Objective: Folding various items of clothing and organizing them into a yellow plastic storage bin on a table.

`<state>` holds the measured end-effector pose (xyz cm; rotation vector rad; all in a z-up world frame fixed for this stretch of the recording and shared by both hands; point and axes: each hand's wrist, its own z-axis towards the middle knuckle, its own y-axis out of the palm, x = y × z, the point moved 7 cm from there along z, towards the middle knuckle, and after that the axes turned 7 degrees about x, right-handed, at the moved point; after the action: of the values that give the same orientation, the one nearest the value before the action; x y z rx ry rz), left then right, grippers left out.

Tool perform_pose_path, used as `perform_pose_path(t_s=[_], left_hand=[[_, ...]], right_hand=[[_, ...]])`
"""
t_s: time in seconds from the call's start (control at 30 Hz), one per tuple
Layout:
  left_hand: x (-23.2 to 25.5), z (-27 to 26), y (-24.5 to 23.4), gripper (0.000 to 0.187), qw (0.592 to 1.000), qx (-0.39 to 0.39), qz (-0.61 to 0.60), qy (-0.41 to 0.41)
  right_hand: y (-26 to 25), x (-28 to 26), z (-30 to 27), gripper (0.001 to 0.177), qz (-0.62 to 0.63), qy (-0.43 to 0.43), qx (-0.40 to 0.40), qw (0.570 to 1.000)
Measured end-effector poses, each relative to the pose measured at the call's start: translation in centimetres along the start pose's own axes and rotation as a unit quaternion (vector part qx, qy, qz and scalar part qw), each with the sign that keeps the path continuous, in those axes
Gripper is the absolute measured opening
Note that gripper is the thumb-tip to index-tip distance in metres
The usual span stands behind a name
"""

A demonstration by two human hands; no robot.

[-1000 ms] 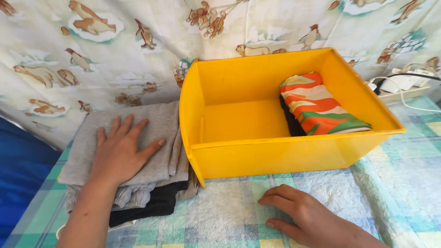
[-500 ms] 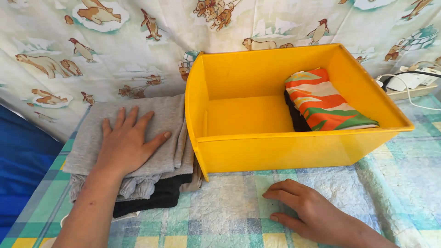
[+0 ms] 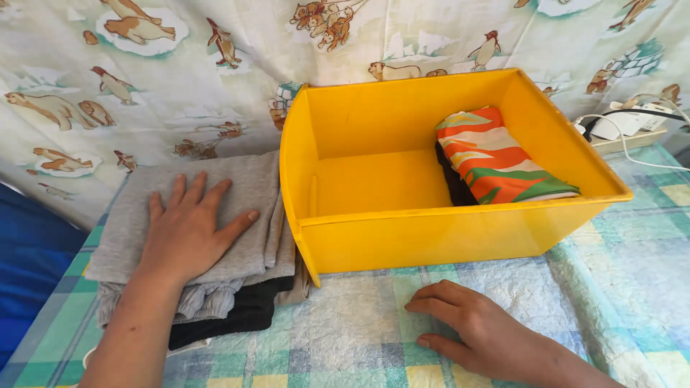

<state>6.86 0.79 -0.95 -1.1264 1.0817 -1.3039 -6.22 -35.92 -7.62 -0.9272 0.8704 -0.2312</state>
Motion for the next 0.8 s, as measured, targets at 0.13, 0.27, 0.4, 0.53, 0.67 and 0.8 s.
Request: perform_pose_path(t_s=[0.13,0.27,0.4,0.53,0.67,0.8], left_hand=[[0.0,0.0,-0.1,0.086,1.000,0.005,-0.001,0.001],[0.1,-0.2,-0.3,0.085,1.000,0.018,-0.024,0.000],[-0.7,0.2,-1.5,0.079,0.984,0.103,-0.142,-0.016],[2.1,-0.6,-6.9,0.051,0.884,0.312,-0.347,0.032],[8.9,-3.3,-13.6,0.026,0.648,0.433,-0.612,0.131],[17.4,-4.2,-17.6,0.029,0.474,0.355,-0.782,0.194]], right_hand=[[0.2,0.3,0.1,0.036,-0.003,0.004,-0.011,1.000],[-0.1,0.1,0.2,0.036,0.009,0.005,-0.007,1.000],[-0.6,-0.8,1.0,0.039,0.015,0.024,-0.036,0.999],[-0.4,-4.0,2.4,0.045,0.031,0.028,-0.067,0.997],[3.8,-7.3,4.0,0.041,0.187,0.031,-0.108,0.976],[13.1,-9.4,4.8,0.097,0.768,0.253,-0.162,0.566]])
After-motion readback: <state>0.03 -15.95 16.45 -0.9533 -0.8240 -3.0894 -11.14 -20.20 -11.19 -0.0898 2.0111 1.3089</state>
